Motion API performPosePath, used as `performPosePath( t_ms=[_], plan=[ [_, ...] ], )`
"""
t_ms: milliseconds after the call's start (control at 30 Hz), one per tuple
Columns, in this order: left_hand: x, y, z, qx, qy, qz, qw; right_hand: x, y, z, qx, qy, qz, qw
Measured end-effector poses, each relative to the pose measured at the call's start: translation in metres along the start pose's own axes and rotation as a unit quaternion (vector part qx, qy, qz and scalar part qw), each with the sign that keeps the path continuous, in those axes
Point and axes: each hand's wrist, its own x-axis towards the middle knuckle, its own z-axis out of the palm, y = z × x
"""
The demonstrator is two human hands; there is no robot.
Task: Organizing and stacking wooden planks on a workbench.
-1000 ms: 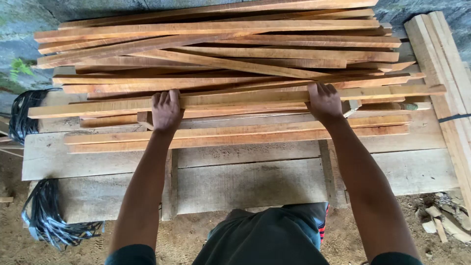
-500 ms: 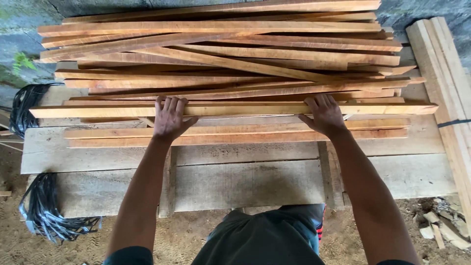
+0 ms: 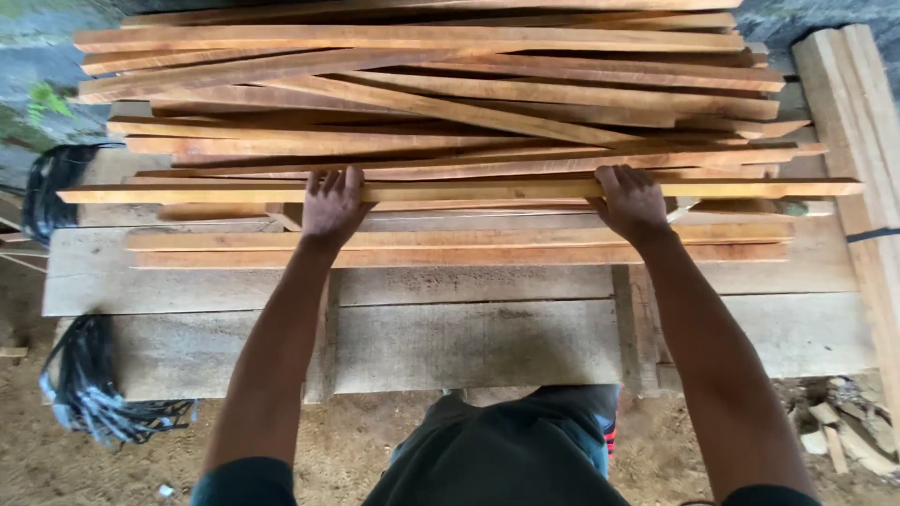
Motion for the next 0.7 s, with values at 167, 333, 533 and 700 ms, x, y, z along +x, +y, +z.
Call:
performPosePath(
  t_ms=[167,333,533,700],
  plan=[
    [0.014,0.008,-0.018,-0.030,-0.026,-0.029,0.999,0.013,-0.005,-0.018,-0.020,-0.003,0.021,1.000],
    [0.006,0.014,0.002,-0.039,-0.033,-0.042,0.998,0.016,-0.020,-0.016,0.002,0.000,0.039,0.999],
    [-0.005,0.034,-0.001,0.017,0.015,-0.076,0.997,0.004,-0.037,-0.002,0.007,0.027,0.074,0.997],
    [0.004,0.036,-0.020,-0.061,-0.018,-0.094,0.993,-0.006,-0.031,0.014,0.015,-0.038,0.126,0.991]
  ],
)
